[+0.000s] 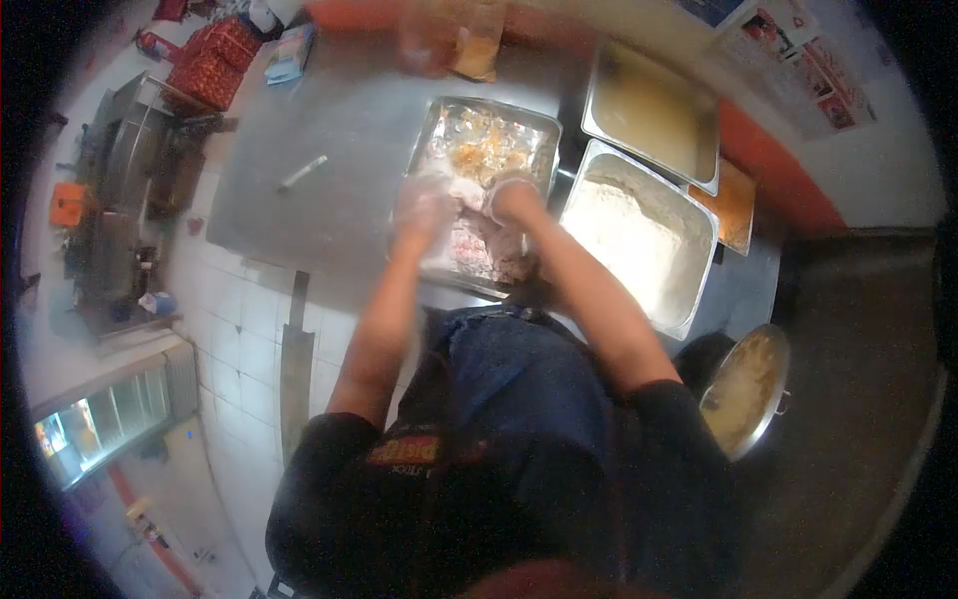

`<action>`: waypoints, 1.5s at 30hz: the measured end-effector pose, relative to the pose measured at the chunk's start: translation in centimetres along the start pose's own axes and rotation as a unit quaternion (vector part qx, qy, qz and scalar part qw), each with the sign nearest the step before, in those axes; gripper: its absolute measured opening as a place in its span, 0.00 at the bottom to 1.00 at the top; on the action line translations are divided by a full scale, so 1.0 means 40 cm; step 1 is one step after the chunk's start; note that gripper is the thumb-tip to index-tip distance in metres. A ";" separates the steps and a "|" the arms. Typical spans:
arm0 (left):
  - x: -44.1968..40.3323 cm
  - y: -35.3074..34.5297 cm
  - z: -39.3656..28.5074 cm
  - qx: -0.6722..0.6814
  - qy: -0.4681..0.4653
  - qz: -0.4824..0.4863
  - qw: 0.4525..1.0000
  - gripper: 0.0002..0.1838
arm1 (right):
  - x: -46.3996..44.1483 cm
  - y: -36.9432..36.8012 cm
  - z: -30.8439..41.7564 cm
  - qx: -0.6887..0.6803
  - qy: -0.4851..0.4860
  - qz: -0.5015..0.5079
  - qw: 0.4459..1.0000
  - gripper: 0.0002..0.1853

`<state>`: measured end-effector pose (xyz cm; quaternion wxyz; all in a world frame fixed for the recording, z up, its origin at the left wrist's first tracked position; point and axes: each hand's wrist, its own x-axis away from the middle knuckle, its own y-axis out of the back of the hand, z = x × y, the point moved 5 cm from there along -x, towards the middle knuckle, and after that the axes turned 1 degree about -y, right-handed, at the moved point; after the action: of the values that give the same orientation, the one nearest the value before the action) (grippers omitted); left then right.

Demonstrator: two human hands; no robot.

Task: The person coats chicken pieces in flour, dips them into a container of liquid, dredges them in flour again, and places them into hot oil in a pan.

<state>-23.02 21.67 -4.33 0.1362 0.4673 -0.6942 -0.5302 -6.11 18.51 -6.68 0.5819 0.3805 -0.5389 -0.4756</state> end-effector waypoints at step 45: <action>-0.065 -0.058 -0.061 -0.001 0.152 0.073 0.986 0.22 | -0.067 0.117 -0.097 -0.324 0.073 0.007 0.943 0.15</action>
<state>-18.82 22.27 -4.55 0.2788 0.4902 -0.6971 -0.4428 -1.51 22.01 -3.41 0.7148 0.2014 -0.3150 -0.5910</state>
